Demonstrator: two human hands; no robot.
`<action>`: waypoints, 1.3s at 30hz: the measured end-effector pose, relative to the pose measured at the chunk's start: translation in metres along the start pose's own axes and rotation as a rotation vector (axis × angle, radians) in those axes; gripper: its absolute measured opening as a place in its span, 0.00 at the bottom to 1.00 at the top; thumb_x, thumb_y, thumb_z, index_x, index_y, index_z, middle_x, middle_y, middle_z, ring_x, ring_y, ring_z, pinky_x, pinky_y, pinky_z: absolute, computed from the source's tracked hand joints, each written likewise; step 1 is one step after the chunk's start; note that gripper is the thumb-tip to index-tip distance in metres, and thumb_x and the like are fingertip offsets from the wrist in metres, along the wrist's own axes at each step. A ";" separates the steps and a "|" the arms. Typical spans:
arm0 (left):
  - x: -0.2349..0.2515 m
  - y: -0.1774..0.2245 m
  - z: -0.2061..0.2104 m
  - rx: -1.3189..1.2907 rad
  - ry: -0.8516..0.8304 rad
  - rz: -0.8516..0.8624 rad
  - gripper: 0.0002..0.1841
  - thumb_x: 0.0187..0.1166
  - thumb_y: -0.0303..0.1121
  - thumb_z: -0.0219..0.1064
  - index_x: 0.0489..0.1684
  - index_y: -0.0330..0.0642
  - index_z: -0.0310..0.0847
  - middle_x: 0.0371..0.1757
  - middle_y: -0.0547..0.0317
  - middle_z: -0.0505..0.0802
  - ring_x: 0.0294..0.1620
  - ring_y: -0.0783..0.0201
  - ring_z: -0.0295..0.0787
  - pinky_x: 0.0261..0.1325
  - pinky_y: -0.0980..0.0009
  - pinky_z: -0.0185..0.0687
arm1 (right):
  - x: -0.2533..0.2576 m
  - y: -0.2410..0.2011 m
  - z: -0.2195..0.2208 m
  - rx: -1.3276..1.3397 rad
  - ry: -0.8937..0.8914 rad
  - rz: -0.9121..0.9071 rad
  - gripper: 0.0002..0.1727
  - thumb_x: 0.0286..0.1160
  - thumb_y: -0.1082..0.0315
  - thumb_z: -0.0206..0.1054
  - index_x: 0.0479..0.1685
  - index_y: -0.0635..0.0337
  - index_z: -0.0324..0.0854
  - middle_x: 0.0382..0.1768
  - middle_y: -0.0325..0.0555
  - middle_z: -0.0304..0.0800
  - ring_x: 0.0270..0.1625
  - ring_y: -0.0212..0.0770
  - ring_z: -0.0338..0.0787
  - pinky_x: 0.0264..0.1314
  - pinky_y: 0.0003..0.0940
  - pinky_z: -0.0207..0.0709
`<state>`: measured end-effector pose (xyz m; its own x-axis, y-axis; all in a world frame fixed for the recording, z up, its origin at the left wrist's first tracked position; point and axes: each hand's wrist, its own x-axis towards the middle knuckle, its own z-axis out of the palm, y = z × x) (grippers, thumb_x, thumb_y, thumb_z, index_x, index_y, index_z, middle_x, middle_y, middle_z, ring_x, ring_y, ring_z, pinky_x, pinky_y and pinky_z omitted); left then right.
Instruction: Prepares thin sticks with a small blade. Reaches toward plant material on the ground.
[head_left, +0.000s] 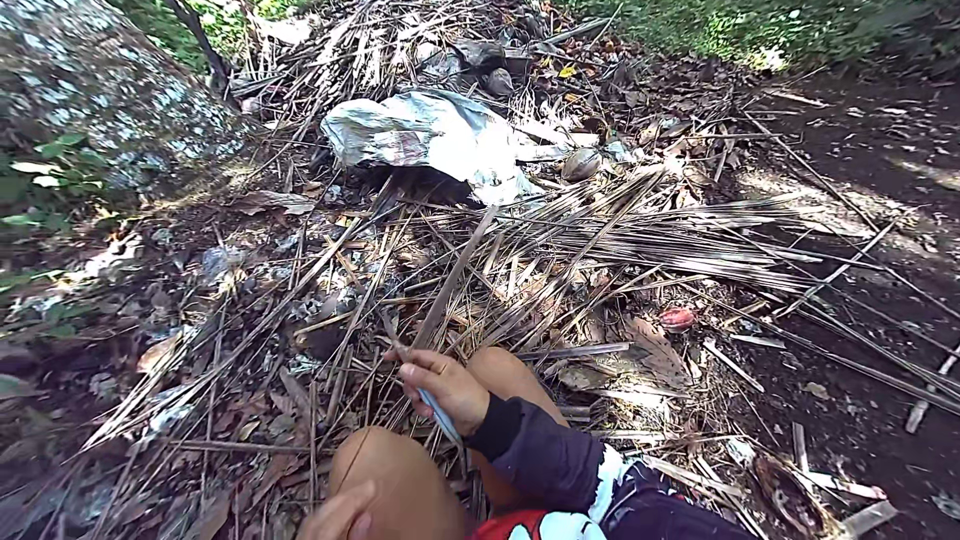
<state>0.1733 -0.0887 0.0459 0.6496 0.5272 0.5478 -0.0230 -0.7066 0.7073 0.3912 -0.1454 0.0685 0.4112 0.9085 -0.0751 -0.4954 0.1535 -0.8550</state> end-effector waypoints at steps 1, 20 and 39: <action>0.017 0.001 0.007 0.154 0.010 0.085 0.18 0.89 0.40 0.59 0.55 0.31 0.84 0.51 0.43 0.93 0.57 0.60 0.90 0.64 0.67 0.83 | -0.003 0.004 0.005 -0.008 -0.003 0.015 0.20 0.90 0.68 0.51 0.75 0.66 0.71 0.24 0.31 0.75 0.20 0.23 0.72 0.22 0.17 0.69; 0.090 0.000 0.046 -0.726 -0.215 -0.674 0.09 0.83 0.25 0.53 0.46 0.40 0.80 0.22 0.78 0.84 0.15 0.86 0.73 0.21 0.88 0.72 | -0.017 -0.034 -0.023 -0.627 -0.181 -0.115 0.24 0.84 0.65 0.60 0.73 0.71 0.75 0.37 0.36 0.85 0.29 0.17 0.75 0.35 0.15 0.72; 0.032 -0.018 -0.008 -0.695 -0.244 -1.293 0.11 0.92 0.25 0.44 0.46 0.39 0.74 0.17 0.73 0.72 0.10 0.82 0.60 0.14 0.86 0.59 | 0.079 -0.169 -0.192 -1.637 0.635 0.002 0.24 0.92 0.58 0.51 0.81 0.54 0.74 0.61 0.79 0.84 0.64 0.85 0.81 0.59 0.88 0.64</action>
<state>0.1884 -0.0547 0.0542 0.6090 0.4581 -0.6474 0.3512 0.5761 0.7381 0.6538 -0.1744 0.1086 0.8176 0.5681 0.0937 0.5507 -0.7241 -0.4152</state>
